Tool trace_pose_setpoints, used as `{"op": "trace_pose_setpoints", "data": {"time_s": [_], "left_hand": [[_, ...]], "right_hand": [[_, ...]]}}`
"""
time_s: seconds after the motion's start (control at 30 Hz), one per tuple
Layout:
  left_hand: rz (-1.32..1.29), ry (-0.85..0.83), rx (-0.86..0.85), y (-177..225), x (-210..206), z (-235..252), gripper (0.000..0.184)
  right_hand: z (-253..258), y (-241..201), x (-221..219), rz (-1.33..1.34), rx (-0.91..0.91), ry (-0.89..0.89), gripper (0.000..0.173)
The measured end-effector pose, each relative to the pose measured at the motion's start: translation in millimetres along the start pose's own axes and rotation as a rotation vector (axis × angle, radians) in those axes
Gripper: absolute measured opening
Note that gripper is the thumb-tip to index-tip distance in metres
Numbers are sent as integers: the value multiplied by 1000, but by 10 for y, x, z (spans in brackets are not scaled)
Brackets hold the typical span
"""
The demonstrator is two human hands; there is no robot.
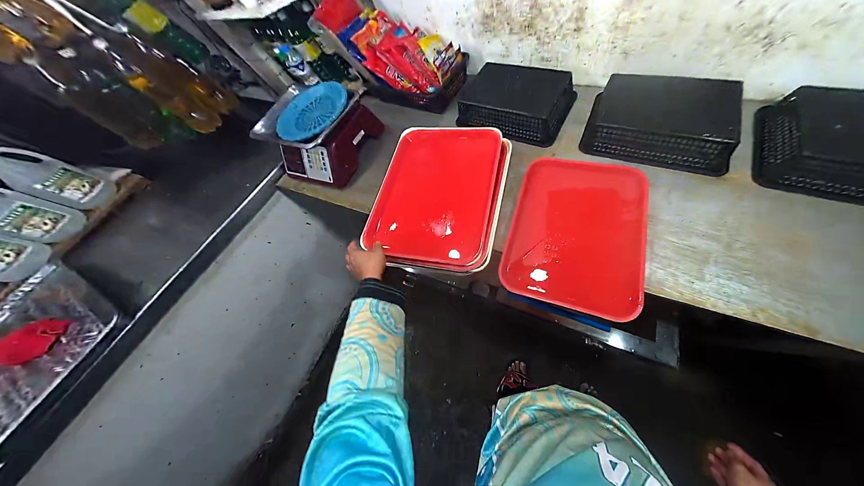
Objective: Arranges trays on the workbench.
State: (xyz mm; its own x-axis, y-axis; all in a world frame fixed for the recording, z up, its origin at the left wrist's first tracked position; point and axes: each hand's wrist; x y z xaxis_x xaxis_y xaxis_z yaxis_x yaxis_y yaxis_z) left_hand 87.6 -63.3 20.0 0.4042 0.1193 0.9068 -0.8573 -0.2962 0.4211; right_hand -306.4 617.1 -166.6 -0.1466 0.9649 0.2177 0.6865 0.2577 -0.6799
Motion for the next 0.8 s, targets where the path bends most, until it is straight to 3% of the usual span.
{"op": "trace_pose_setpoints", "data": {"time_s": [0.1,0.23,0.33,0.43,0.5,0.63,0.8], "left_hand": [[72,-141,-27,-20,96,384,51],[125,-180,-47,-107,109,645,41],[102,-186,-51,-85,98,710,43],[85,-202,-70,-46,130,748,57],[97,-221,-113,-46,116,846,55],[217,-208,-187,-9,110,1035,36],[128,-160,-153,175,398,927,51]], "right_hand": [[-186,-402,-425,-63,123,-14,39],[-521,-728,-990,-100,278,-108,35],[-763,-774,-1392,-169,371,-205,33],[-1017,-730,-1775,-245,419,-315,31],[-1155,-685,-1980,-275,444,-384,30],[-1331,-657,-2158,-335,494,-461,28],[-1400,-584,-1992,-287,450,-403,28]]}}
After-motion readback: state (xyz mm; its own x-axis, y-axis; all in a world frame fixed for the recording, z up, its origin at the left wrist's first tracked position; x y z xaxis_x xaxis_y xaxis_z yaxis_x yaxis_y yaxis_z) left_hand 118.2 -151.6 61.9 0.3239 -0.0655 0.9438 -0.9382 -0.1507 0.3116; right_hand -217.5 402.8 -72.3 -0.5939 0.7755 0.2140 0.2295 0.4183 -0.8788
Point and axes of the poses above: each hand's wrist, its own z-axis towards the middle knuckle, its own x-axis out of the back of the hand, y = z × x, and after that the axes turned 12 degrees about z, right-handed
